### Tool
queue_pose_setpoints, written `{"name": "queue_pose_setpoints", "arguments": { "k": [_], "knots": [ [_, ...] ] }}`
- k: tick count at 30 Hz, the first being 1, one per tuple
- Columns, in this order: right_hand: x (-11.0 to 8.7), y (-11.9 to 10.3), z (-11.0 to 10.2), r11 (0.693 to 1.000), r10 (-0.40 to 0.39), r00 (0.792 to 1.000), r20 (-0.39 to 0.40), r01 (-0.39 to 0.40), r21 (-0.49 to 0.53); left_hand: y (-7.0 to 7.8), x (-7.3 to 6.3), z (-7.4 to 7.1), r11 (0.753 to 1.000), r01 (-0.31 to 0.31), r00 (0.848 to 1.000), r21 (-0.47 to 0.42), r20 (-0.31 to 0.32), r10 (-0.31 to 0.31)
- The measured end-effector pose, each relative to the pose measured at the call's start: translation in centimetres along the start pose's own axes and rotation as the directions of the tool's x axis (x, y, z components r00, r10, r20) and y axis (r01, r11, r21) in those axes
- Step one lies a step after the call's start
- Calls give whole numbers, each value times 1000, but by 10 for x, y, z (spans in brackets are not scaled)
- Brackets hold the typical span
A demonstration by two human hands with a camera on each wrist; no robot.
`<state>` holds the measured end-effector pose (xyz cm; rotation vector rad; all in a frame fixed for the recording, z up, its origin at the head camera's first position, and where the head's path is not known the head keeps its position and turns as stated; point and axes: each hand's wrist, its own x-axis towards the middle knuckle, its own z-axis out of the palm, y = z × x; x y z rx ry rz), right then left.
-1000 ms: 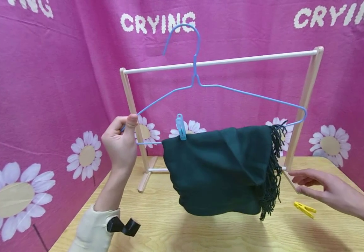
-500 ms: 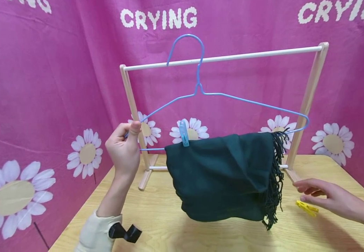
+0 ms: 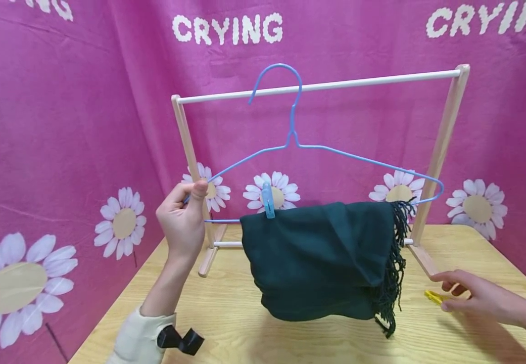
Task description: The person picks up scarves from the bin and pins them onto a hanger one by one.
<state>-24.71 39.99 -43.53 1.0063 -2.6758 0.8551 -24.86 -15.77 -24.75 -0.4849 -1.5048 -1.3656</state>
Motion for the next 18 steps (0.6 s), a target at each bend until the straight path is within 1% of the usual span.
{"name": "queue_pose_setpoints", "arguments": {
  "k": [2,4,6,7,9,11,13,14,16,18],
  "knots": [
    [0,2,2,1000,-11,1000,22,10,7,-1,-1,-2,1000,-6,1000,2,-2,6],
    [0,3,4,1000,8,999,49,-8,1,-2,-2,-3,1000,-5,1000,4,-7,5],
    [-1,4,4,999,49,995,89,-49,-1,-3,-4,-3,1000,4,1000,-6,-7,-4],
    [-2,5,3,996,86,990,114,-86,-3,-4,-5,-2,1000,10,1000,-11,-2,-10],
    [-6,7,1,990,136,979,154,-138,1,-4,-6,2,999,23,1000,-25,10,-22],
    [-10,10,0,988,151,974,169,-155,8,-4,-8,6,998,34,999,-43,13,-34],
    [-12,13,0,988,149,975,167,-153,14,-5,-9,10,998,39,999,-51,4,-38],
    [-13,15,1,990,135,979,154,-138,12,-5,-9,11,998,40,999,-55,-5,-41],
    [-12,17,4,996,94,989,112,-93,-13,-6,-10,12,998,40,999,-56,-24,-42],
    [-11,18,7,998,55,996,68,-52,-44,-7,-11,11,998,36,999,-49,-30,-38]
  ]
}}
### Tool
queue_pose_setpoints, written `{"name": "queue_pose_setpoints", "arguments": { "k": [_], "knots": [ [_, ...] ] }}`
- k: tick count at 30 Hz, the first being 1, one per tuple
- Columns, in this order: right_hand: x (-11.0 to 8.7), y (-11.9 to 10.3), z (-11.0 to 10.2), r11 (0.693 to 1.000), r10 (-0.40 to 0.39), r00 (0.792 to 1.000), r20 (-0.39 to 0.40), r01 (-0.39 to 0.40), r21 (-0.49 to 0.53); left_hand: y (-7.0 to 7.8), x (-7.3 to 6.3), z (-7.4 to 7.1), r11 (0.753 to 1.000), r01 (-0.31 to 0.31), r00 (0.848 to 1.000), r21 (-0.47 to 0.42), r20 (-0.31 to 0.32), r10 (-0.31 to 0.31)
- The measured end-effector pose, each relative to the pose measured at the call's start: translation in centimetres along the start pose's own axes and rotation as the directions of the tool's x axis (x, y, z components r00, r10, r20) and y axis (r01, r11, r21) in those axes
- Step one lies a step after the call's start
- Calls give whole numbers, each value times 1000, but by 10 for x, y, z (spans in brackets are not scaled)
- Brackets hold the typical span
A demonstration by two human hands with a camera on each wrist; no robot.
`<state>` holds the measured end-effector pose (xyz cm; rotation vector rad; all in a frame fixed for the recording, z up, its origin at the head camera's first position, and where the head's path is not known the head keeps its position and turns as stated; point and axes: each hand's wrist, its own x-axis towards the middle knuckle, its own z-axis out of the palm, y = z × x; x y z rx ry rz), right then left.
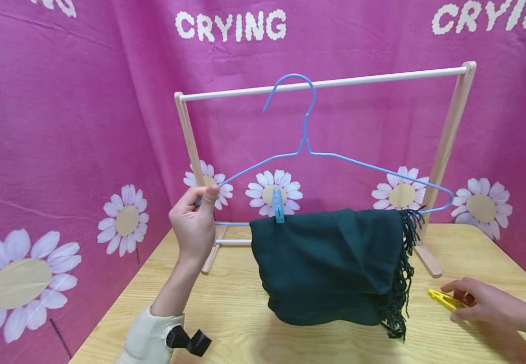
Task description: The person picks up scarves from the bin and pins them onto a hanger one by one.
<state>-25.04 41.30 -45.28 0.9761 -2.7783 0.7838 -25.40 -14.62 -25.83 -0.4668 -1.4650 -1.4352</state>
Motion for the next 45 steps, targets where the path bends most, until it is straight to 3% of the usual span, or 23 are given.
{"name": "queue_pose_setpoints", "arguments": {
  "k": [4,7,11,14,21,28,35,41,45],
  "knots": [
    [2,1,5,994,-75,994,-84,69,-80,0,-1,-1,1000,3,1000,10,3,-3],
    [2,0,2,994,-58,994,-90,49,-101,-1,-1,-3,1000,13,1000,23,7,-13],
    [2,-5,-6,996,33,998,-45,-37,-82,-3,-2,-3,999,10,1000,38,16,-10],
    [3,-10,-10,992,56,996,-74,-63,-107,-4,-3,-3,999,8,1000,31,22,-9],
    [15,-30,-23,992,-31,966,-258,-3,-129,-5,-4,-2,1000,2,1000,8,28,-3],
    [30,-68,-44,974,-155,903,-401,72,-216,-5,-4,-2,1000,-9,1000,-4,22,9],
    [39,-106,-66,958,-258,839,-479,159,-238,-5,-4,-2,1000,13,1000,7,27,-13],
    [47,-130,-80,920,-388,748,-538,279,-275,-7,-6,-3,998,39,999,47,32,-41],
    [54,-151,-84,876,-478,668,-570,408,-256,-8,-8,-1,998,36,999,60,35,-38]
  ]
}}
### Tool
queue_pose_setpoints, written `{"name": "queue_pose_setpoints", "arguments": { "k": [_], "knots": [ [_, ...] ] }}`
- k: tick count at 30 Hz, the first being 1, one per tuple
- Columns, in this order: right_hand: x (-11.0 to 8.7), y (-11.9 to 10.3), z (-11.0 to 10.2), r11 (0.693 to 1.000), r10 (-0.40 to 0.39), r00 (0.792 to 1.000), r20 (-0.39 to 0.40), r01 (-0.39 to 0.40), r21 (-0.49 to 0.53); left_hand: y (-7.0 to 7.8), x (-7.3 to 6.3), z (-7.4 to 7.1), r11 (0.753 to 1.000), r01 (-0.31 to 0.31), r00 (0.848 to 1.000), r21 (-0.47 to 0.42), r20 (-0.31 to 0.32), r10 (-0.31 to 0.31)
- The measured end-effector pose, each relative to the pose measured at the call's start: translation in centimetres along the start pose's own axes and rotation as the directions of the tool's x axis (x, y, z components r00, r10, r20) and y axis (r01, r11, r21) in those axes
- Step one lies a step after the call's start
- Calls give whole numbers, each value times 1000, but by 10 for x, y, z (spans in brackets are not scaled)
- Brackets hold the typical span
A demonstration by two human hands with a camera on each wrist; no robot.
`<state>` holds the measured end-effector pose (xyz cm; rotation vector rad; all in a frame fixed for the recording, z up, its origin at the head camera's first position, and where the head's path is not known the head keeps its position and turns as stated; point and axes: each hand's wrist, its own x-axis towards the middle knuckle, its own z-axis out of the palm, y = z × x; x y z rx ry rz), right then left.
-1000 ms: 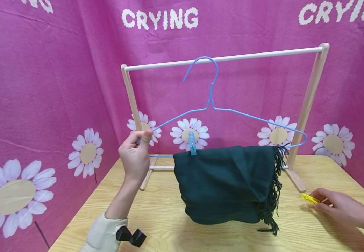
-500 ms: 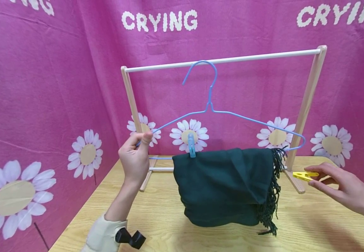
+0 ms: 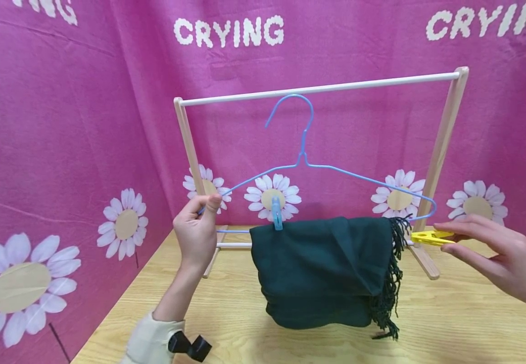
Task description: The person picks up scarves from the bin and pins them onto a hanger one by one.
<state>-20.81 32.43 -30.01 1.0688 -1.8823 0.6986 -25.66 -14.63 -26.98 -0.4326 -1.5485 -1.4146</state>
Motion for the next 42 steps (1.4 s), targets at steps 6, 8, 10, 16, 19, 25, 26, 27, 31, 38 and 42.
{"name": "queue_pose_setpoints", "arguments": {
  "k": [6,8,10,16,19,25,26,27,31,38,42],
  "knots": [
    [26,-29,8,995,-81,995,-65,85,60,-3,-5,3,1000,10,1000,-20,-4,-10],
    [34,-38,11,994,-96,993,-73,99,51,-4,-7,3,999,21,1000,-26,-8,-21],
    [43,-45,15,990,-123,989,-84,129,60,-5,-9,2,999,27,999,-27,-18,-27],
    [71,-59,31,961,-227,968,-106,240,135,-9,-14,2,999,19,999,-44,-35,-21],
    [79,-64,35,969,-219,973,-71,226,101,-11,-16,4,999,15,999,-49,-27,-16],
    [94,-66,41,978,-202,977,62,198,57,-10,-16,6,1000,13,1000,-26,-2,-13],
    [97,-66,42,979,-199,976,90,196,49,-9,-16,6,1000,14,1000,-24,2,-14],
    [99,-65,43,981,-196,974,112,193,32,-9,-16,7,1000,16,1000,-26,6,-16],
    [112,-63,48,977,-212,962,171,211,22,-11,-18,10,999,12,1000,-44,10,-11],
    [126,-58,57,971,-222,947,231,237,-41,-11,-19,11,997,5,1000,-75,-20,-6],
    [131,-55,58,958,-237,938,252,269,-101,-11,-17,13,997,-8,1000,-80,-12,7]
  ]
}}
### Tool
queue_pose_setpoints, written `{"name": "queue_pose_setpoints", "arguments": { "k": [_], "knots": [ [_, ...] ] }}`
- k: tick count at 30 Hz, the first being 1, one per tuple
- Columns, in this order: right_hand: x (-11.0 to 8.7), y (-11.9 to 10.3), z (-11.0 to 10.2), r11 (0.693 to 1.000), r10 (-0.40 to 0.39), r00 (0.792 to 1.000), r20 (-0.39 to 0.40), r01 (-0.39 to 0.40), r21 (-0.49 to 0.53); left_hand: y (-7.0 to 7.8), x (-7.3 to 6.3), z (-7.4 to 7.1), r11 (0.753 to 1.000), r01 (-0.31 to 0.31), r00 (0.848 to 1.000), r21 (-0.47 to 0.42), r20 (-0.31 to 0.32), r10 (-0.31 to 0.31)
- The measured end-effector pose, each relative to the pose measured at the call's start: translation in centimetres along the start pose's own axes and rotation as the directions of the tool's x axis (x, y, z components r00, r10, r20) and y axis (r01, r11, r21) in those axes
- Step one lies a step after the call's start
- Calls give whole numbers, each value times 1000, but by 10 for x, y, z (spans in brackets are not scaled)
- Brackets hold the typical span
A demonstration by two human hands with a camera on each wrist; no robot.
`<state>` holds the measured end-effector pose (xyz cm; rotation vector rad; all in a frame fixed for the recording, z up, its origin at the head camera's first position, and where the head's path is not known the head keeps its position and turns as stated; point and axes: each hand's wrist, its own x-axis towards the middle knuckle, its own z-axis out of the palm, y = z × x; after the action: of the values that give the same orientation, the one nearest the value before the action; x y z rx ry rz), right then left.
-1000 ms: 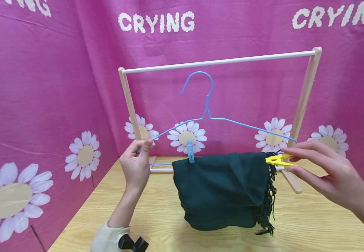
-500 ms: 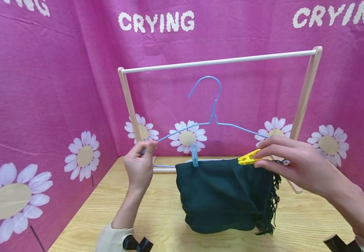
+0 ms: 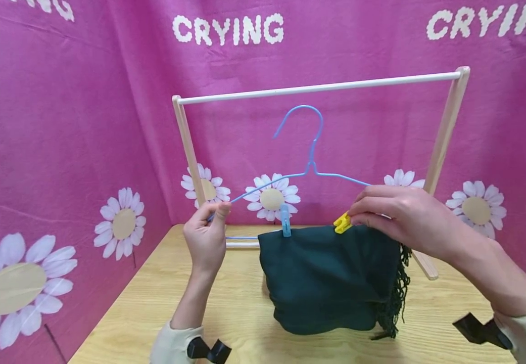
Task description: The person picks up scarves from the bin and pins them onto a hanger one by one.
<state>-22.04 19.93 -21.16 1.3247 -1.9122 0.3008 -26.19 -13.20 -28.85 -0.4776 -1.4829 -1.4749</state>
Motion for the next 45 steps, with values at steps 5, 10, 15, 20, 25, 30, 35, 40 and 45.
{"name": "queue_pose_setpoints", "arguments": {
  "k": [5,10,15,20,25,30,35,40,45],
  "knots": [
    [5,1,3,999,-12,998,61,14,-29,2,-1,2,1000,-4,1000,6,-8,4],
    [11,-2,9,995,-6,995,99,16,-101,2,-3,4,1000,2,1000,6,-16,-2],
    [14,-3,11,993,20,990,137,-4,-118,2,-3,3,1000,-1,1000,8,-27,2],
    [16,-3,10,994,38,986,163,-22,-105,2,-4,4,1000,-9,1000,11,-22,10],
    [16,-4,6,992,30,981,193,-5,-127,1,-5,5,1000,-26,1000,9,-10,26],
    [20,-7,6,982,34,969,246,14,-190,2,-5,5,999,-38,999,5,-11,38],
    [23,-9,13,983,78,952,295,-25,-179,2,-6,5,999,-52,998,-1,-27,52],
    [20,-6,17,987,130,948,290,-96,-129,1,-7,6,997,-77,996,8,-34,78],
    [15,-4,17,984,175,940,294,-156,-85,1,-7,6,997,-81,996,10,-32,81]
  ]
}}
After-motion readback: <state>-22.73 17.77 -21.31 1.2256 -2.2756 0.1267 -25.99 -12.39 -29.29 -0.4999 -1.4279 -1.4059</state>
